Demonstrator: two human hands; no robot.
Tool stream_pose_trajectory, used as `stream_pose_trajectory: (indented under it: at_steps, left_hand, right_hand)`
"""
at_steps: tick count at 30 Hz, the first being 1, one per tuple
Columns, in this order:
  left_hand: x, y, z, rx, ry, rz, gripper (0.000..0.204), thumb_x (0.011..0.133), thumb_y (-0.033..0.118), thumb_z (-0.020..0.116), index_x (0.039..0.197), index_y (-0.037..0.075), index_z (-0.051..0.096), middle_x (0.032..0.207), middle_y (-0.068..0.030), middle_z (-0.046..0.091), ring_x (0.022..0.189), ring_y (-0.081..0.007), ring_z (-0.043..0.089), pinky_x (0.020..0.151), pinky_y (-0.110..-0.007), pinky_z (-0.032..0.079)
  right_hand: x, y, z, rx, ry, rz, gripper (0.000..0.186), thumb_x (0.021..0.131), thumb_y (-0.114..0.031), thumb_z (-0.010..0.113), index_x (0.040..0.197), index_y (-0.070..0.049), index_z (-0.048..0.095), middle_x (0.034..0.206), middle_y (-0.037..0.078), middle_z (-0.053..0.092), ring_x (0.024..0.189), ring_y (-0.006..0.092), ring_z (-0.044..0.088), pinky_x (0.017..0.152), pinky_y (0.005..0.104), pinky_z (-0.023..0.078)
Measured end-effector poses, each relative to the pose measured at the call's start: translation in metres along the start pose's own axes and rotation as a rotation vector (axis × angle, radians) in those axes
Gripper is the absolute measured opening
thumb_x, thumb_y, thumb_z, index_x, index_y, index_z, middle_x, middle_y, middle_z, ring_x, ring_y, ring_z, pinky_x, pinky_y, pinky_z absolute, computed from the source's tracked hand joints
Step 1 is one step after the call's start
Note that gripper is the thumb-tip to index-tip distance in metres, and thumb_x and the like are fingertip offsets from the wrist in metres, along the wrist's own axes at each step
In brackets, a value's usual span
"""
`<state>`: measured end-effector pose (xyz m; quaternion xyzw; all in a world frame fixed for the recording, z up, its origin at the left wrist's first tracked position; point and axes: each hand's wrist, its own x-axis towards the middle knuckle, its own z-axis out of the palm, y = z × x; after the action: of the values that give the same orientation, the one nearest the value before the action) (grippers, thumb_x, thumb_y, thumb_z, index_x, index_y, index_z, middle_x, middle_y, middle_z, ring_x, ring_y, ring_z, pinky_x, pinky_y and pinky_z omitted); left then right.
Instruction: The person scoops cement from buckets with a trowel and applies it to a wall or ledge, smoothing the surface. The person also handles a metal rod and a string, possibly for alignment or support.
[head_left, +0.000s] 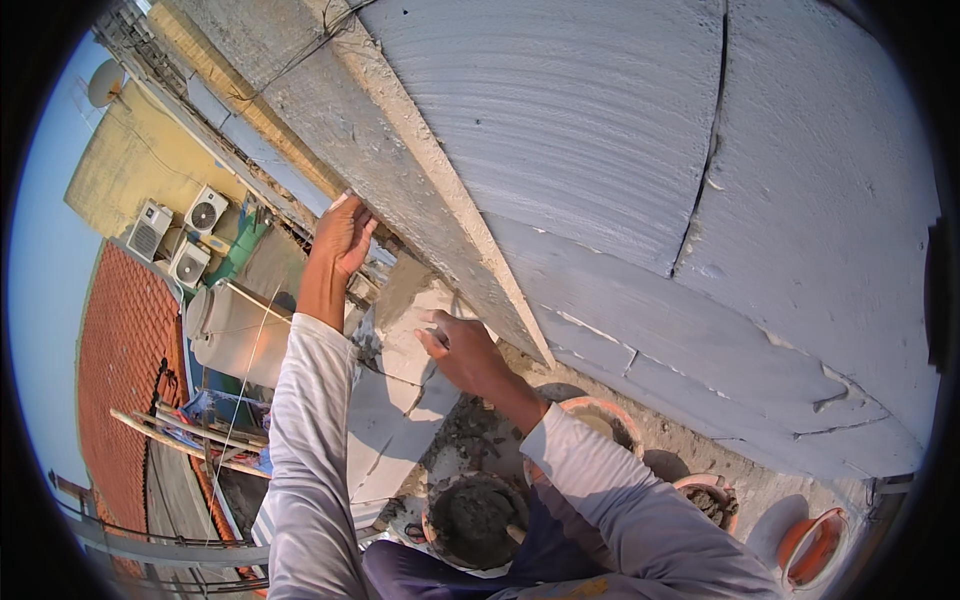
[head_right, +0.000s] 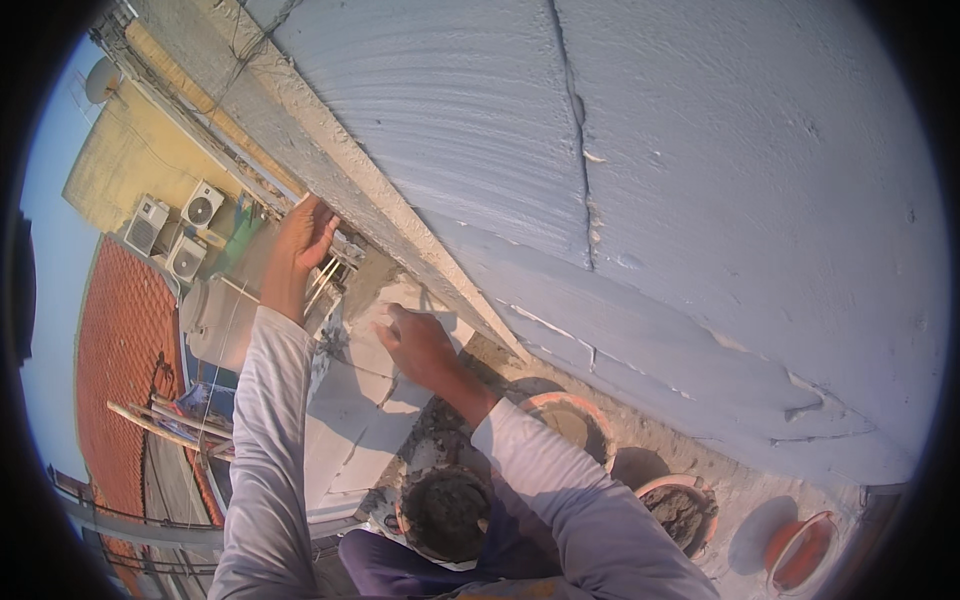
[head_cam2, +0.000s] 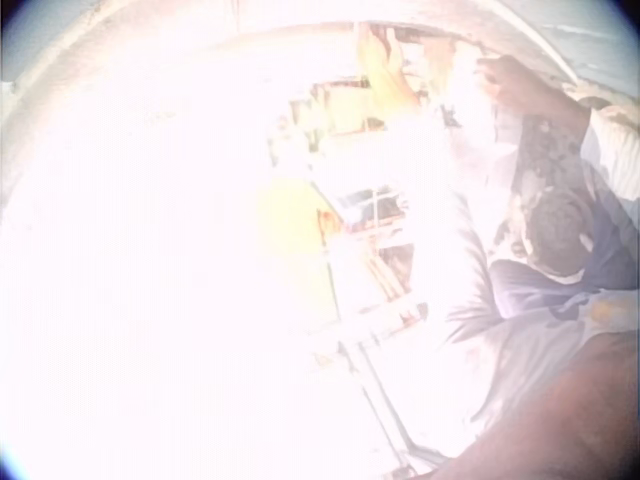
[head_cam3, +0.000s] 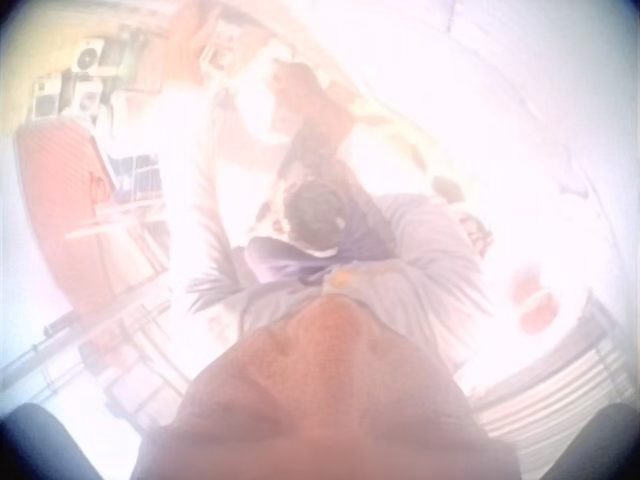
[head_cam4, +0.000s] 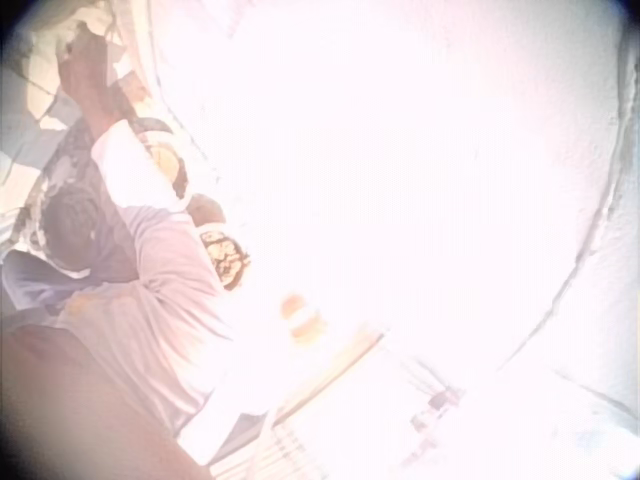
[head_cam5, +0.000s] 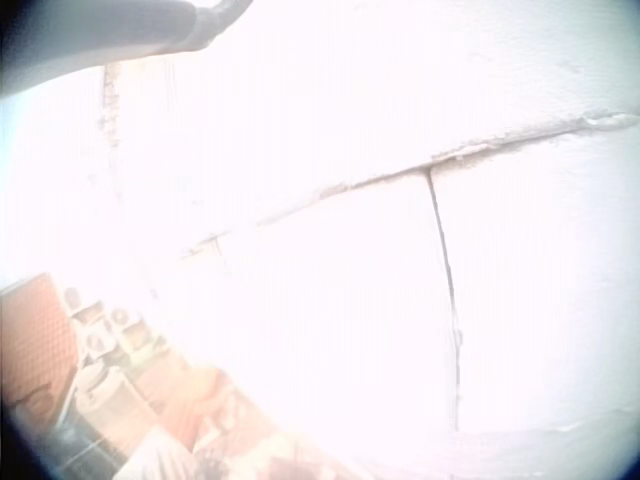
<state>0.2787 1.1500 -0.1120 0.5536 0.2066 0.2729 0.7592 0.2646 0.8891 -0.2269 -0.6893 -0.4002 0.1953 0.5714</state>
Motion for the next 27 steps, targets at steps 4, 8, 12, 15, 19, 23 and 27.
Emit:
stream_pose_trajectory:
  at_steps: [4, 8, 12, 15, 19, 23, 27]
  left_hand:
    - [-0.014, 0.006, -0.014, -0.022, 0.224, 0.145, 0.024, 0.095, 0.011, 0.071, 0.117, 0.002, 0.066, 0.110, -0.0104, 0.073, 0.100, -0.0171, 0.068, 0.089, -0.026, 0.052]
    - [-0.036, 0.008, -0.027, -0.075, 0.344, 0.279, 0.026, 0.095, 0.011, 0.071, 0.119, 0.002, 0.067, 0.113, -0.0093, 0.075, 0.105, -0.0128, 0.068, 0.088, -0.023, 0.050]
    - [-0.057, 0.024, -0.072, -0.159, 0.515, 0.457, 0.022, 0.095, 0.009, 0.069, 0.117, 0.003, 0.067, 0.109, -0.0077, 0.075, 0.102, -0.0128, 0.068, 0.091, -0.023, 0.048]
    - [-0.086, 0.045, -0.114, -0.220, 0.627, 0.598, 0.020, 0.095, 0.008, 0.070, 0.114, 0.002, 0.066, 0.107, -0.0066, 0.074, 0.100, -0.0126, 0.068, 0.090, -0.022, 0.048]
    - [-0.152, 0.060, -0.135, -0.130, 0.607, 0.711, 0.018, 0.096, 0.009, 0.072, 0.111, 0.001, 0.066, 0.105, -0.0078, 0.073, 0.098, -0.0139, 0.068, 0.092, -0.025, 0.049]
    - [-0.218, 0.034, -0.091, 0.068, 0.391, 0.531, 0.017, 0.096, 0.012, 0.074, 0.107, 0.001, 0.067, 0.101, -0.0074, 0.072, 0.098, -0.0145, 0.068, 0.093, -0.027, 0.049]
    - [-0.257, 0.011, -0.029, 0.191, 0.205, 0.304, 0.019, 0.097, 0.017, 0.073, 0.106, 0.002, 0.066, 0.101, -0.0045, 0.071, 0.098, -0.0131, 0.066, 0.091, -0.028, 0.050]
  right_hand:
    - [-0.001, -0.008, -0.007, -0.005, -0.047, 0.024, 0.039, 0.101, -0.033, 0.061, 0.128, -0.004, 0.065, 0.083, 0.021, 0.070, 0.077, 0.0348, 0.067, 0.075, 0.0401, 0.052]
    - [-0.003, 0.006, 0.002, 0.006, 0.042, -0.044, 0.040, 0.100, -0.032, 0.063, 0.128, -0.004, 0.065, 0.092, 0.022, 0.073, 0.083, 0.0359, 0.070, 0.081, 0.0400, 0.054]
    - [-0.008, -0.009, 0.002, -0.014, -0.012, 0.008, 0.040, 0.100, -0.032, 0.064, 0.129, -0.004, 0.066, 0.092, 0.021, 0.073, 0.082, 0.0329, 0.071, 0.080, 0.0391, 0.054]
    - [-0.013, -0.023, 0.003, -0.109, -0.031, 0.017, 0.038, 0.101, -0.031, 0.063, 0.128, -0.004, 0.066, 0.089, 0.020, 0.073, 0.079, 0.0303, 0.071, 0.078, 0.0380, 0.054]
    - [-0.026, -0.042, 0.007, -0.067, 0.127, -0.155, 0.033, 0.102, -0.026, 0.063, 0.126, -0.002, 0.066, 0.090, 0.019, 0.072, 0.078, 0.0295, 0.069, 0.079, 0.0390, 0.054]
    - [-0.033, -0.096, 0.012, -0.183, 0.448, -0.608, 0.033, 0.099, -0.018, 0.064, 0.127, 0.000, 0.065, 0.104, 0.020, 0.070, 0.083, 0.0368, 0.067, 0.080, 0.0416, 0.053]
    - [-0.039, -0.113, 0.033, -0.076, 0.197, -0.446, 0.028, 0.101, -0.018, 0.062, 0.123, 0.000, 0.067, 0.098, 0.015, 0.068, 0.082, 0.0285, 0.066, 0.080, 0.0394, 0.052]
